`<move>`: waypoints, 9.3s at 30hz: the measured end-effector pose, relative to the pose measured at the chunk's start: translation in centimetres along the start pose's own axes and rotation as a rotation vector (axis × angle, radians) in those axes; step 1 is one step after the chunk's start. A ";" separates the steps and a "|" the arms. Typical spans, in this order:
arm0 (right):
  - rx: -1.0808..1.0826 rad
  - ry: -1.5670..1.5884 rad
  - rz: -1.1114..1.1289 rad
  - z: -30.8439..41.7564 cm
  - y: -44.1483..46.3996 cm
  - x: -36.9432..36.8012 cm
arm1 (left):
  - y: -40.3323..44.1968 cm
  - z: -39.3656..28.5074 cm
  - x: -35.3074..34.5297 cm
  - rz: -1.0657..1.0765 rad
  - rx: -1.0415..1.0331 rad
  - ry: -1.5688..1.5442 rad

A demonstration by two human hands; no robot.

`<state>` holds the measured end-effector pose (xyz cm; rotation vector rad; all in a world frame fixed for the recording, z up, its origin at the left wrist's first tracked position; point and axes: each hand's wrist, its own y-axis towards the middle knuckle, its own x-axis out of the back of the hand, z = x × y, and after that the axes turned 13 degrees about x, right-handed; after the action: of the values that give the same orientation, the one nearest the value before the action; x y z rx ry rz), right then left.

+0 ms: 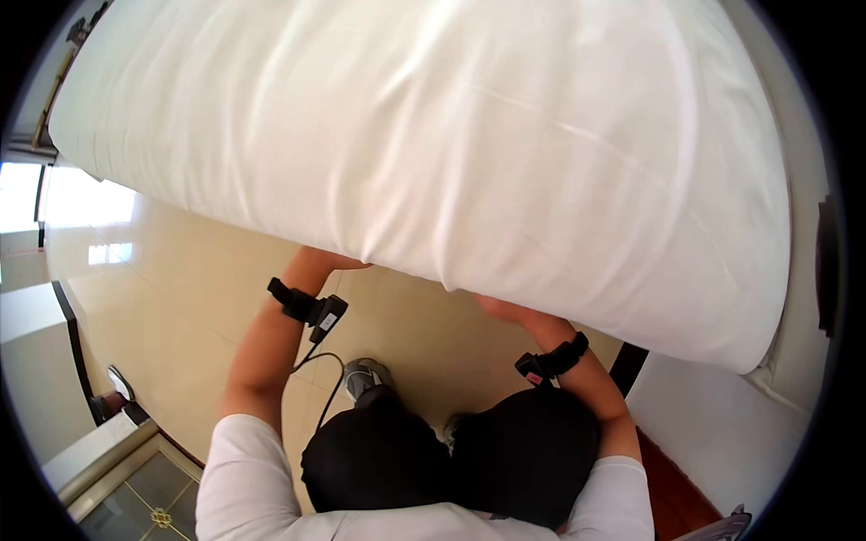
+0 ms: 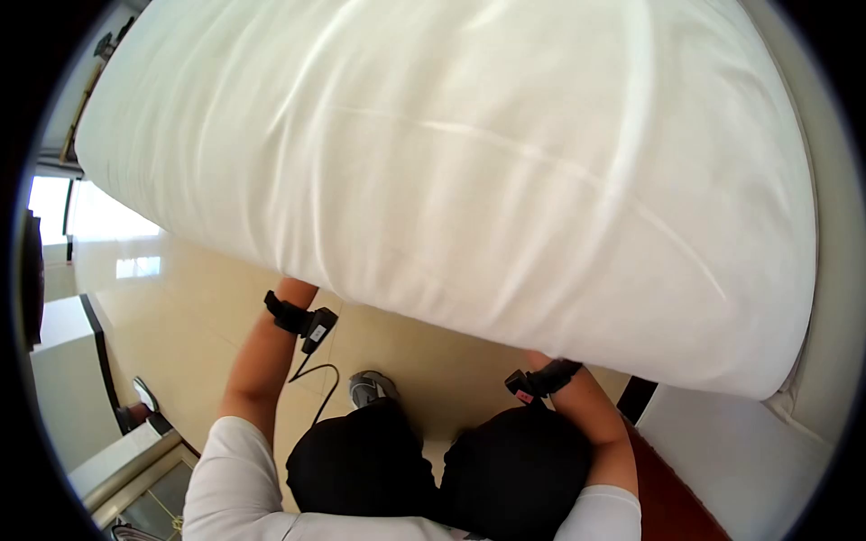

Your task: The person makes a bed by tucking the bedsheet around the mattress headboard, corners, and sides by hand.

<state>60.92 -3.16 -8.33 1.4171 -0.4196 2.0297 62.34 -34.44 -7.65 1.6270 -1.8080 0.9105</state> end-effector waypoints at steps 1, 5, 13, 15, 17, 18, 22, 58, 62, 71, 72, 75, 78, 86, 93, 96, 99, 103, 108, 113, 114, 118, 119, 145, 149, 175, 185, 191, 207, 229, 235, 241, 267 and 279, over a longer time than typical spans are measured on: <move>-0.007 0.023 -0.016 0.0 -0.2 -0.2 | 0.1 -0.2 0.5 0.011 -0.001 -0.007; -0.033 0.103 -0.062 -0.2 -0.9 -0.2 | -0.3 -2.3 1.8 0.051 -0.009 -0.090; -0.040 -0.038 -0.004 1.0 4.4 0.4 | 1.2 -1.5 0.3 -0.130 -0.057 0.053; -0.053 -0.064 0.125 1.2 4.6 1.2 | 0.8 -2.9 2.0 0.096 0.130 0.329; -0.060 -0.031 0.106 0.9 5.5 1.8 | 1.0 -3.3 2.7 0.184 0.220 0.355; -0.038 -0.053 0.133 0.8 5.7 1.9 | 0.7 -3.2 2.5 0.144 0.172 0.352; 0.035 -0.086 0.070 0.9 5.1 1.7 | -2.6 -2.4 0.7 -0.075 0.060 -0.004; 0.222 0.103 -0.138 1.0 9.6 1.2 | 0.0 -9.2 1.6 -0.336 0.647 -1.747; 0.146 0.093 -0.035 -0.1 9.9 -1.2 | -0.1 -7.0 0.8 -0.186 0.596 -1.696; 0.659 0.146 0.000 0.3 6.8 -1.0 | -0.3 -5.9 0.3 -0.152 0.641 -1.842; 0.662 0.141 0.004 1.4 6.4 -0.3 | -0.6 -5.4 0.1 -0.153 0.637 -1.848; 0.571 0.525 0.518 4.8 2.2 -0.3 | -0.4 -4.5 -0.5 -0.115 0.620 -1.829; 0.696 0.386 0.685 3.3 -1.3 -3.4 | -0.3 -0.4 -2.2 0.028 0.416 -1.953; -0.124 0.393 -0.210 -5.1 -10.7 4.9 | -0.6 -1.7 -1.3 -0.056 0.497 -1.879; -0.552 1.045 -1.178 -8.2 -22.6 2.1 | -0.8 -0.4 -1.2 0.066 0.422 -1.838; -0.602 1.316 -1.050 -8.0 -23.2 3.4 | -0.8 -1.2 -0.6 0.099 0.473 -1.811; -0.590 1.392 -0.731 -7.4 -19.9 5.4 | -0.6 -5.7 -0.8 0.195 0.763 -1.828; -0.642 1.388 -0.718 -6.6 -15.9 5.7 | 0.3 -9.7 -2.7 0.463 0.744 -1.733; -0.795 1.246 -0.770 -6.2 -15.4 5.3 | 0.5 -9.9 -3.1 0.411 0.749 -1.681; -0.551 0.525 0.177 -3.7 -13.7 11.8 | 0.3 -4.3 -2.2 0.405 0.659 -1.757; -0.330 0.508 0.058 -2.4 -12.6 12.6 | -0.5 -2.6 -1.8 0.241 0.666 -1.746; 0.159 0.679 -0.271 2.8 -6.2 17.3 | -4.5 3.3 1.6 -0.334 0.689 -1.648; 0.285 0.679 -0.318 3.2 -5.1 18.0 | -6.3 4.2 2.2 -0.391 0.686 -1.665; 0.171 -0.689 -0.319 7.3 13.2 13.2 | -42.2 21.8 6.4 -0.580 0.971 -1.333; 0.125 -0.613 -0.286 8.4 13.3 14.1 | -42.4 24.0 8.8 -0.507 1.106 -1.365; 0.821 0.077 0.365 25.5 30.8 -5.8 | 1.3 27.5 8.0 -0.477 0.877 -2.008; 0.490 0.138 0.305 21.8 33.6 -13.6 | 3.6 28.3 1.8 -0.739 0.682 -1.402; 0.442 0.141 0.290 21.1 33.4 -14.2 | 2.8 28.0 3.6 -0.722 0.799 -1.295; 0.234 -0.146 0.122 18.6 32.1 -15.4 | 2.8 24.0 13.4 -0.335 0.699 -1.842; 0.282 -0.143 -0.015 17.8 35.0 -16.5 | 1.5 22.3 10.8 -0.342 0.505 -1.782; 0.271 -0.210 -0.041 17.2 33.9 -16.7 | 1.1 23.0 12.2 -0.260 0.449 -1.837; 0.210 -0.226 0.012 15.9 32.2 -18.0 | 1.8 25.7 9.9 0.010 0.131 -2.505; 0.059 -0.246 0.091 16.0 25.7 -17.2 | 3.9 27.8 9.8 -0.098 -0.127 -2.704; -0.266 -0.170 0.268 16.6 30.3 -14.3 | 5.7 25.1 8.3 -0.213 -0.157 -2.604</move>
<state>56.72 -40.03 -12.60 1.4304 -0.9607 1.9712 56.83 -58.91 -17.70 2.5465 -1.9871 -2.7145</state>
